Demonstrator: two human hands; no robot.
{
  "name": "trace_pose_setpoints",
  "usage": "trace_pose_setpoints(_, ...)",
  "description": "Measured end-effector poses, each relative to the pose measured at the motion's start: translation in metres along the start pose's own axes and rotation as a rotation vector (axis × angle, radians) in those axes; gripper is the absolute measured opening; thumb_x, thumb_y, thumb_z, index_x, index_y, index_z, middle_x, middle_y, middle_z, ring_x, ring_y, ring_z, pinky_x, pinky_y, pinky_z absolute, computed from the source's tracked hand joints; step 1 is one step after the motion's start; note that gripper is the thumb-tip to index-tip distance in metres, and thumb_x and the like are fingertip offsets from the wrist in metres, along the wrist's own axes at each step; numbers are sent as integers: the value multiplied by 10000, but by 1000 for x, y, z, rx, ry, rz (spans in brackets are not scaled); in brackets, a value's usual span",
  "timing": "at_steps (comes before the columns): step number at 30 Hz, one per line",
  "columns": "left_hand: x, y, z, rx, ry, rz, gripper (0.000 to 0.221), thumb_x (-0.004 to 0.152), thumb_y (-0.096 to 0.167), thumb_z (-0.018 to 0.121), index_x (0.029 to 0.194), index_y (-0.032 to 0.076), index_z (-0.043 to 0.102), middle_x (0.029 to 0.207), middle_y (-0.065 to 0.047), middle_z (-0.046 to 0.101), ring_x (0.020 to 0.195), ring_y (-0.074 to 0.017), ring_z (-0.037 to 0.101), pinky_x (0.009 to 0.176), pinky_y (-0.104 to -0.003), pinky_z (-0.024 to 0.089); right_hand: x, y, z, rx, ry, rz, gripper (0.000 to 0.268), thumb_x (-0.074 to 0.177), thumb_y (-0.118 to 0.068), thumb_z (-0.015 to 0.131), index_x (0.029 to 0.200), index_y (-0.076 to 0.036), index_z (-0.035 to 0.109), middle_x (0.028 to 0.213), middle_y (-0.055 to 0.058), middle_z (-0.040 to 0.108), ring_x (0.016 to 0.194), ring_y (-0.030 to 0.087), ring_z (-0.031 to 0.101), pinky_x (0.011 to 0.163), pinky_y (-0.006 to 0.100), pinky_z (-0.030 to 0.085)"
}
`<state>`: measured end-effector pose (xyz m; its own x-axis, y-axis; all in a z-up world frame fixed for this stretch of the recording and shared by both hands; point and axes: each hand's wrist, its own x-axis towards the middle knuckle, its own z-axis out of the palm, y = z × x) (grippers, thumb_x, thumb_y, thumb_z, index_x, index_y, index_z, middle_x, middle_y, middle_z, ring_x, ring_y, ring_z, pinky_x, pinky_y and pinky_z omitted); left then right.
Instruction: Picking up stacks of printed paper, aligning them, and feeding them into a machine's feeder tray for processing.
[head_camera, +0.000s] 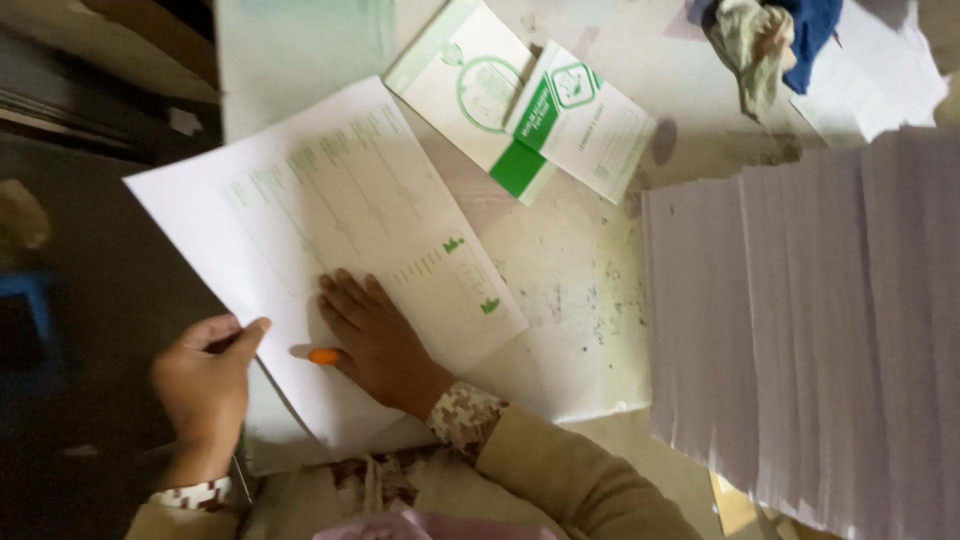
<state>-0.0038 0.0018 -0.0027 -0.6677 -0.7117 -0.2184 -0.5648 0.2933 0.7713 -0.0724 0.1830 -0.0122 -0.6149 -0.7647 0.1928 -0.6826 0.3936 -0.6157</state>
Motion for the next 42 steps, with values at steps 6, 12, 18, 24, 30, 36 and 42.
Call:
trace_pose_setpoints(6, 0, 18, -2, 15, -1, -108, 261, 799, 194, 828, 948, 5, 726, 796, -61, 696, 715, -92, 587, 678, -259, 484, 2, -1, -9, -61, -92, 38, 616, 1004, -384, 371, 1392, 93, 399, 1512, 232, 343, 1445, 353, 272, 1215, 513, 161)
trace_pose_setpoints(12, -2, 31, -6, 37, -51, -203, 300, 796, 228, 792, 982, 2, 725, 862, -80, 717, 779, -140, 633, 735, -283, 491, -1, 18, -20, -26, -50, 113, 596, 994, -334, 439, 1384, 114, 376, 1484, 245, 361, 1406, 374, 299, 1180, 552, 162)
trace_pose_setpoints(18, 4, 24, -5, 217, -84, -195, 339, 772, 349, 759, 1000, 106, 699, 941, -43, 737, 831, -209, 681, 750, -341, 485, -8, 51, -59, -134, -26, 331, 620, 980, -340, 460, 1428, 61, 312, 1501, 239, 328, 1397, 371, 288, 1163, 518, 134)
trace_pose_setpoints(24, 7, 39, -10, 286, -162, -265, 376, 778, 367, 720, 1065, 127, 685, 1009, -14, 745, 871, -218, 687, 772, -351, 488, 1, 79, -70, -289, 10, 352, 602, 989, -341, 455, 1419, 62, 330, 1499, 201, 328, 1396, 369, 269, 1177, 527, 116)
trace_pose_setpoints(30, 10, 35, -9, 289, -208, -293, 384, 773, 366, 723, 1063, 115, 696, 1039, -20, 746, 949, -213, 685, 824, -346, 487, 33, 90, -79, -309, 60, 302, 579, 964, -348, 514, 1344, 77, 415, 1404, 217, 416, 1339, 372, 345, 1148, 542, 212)
trace_pose_setpoints(36, 12, 39, -10, 217, -202, -331, 409, 769, 340, 731, 1100, 104, 693, 1048, -39, 747, 952, -218, 694, 852, -335, 488, 51, 83, -95, -51, -24, 544, 699, 954, -413, 488, 1447, 41, 289, 1532, 182, 285, 1402, 321, 283, 1149, 416, 238)
trace_pose_setpoints(42, 10, 28, -8, 181, -192, -306, 398, 751, 326, 756, 1076, 99, 707, 1007, -37, 752, 917, -193, 699, 827, -328, 504, 20, 81, -94, -117, 22, 466, 609, 960, -332, 511, 1411, 49, 363, 1499, 187, 343, 1380, 341, 324, 1128, 449, 296)
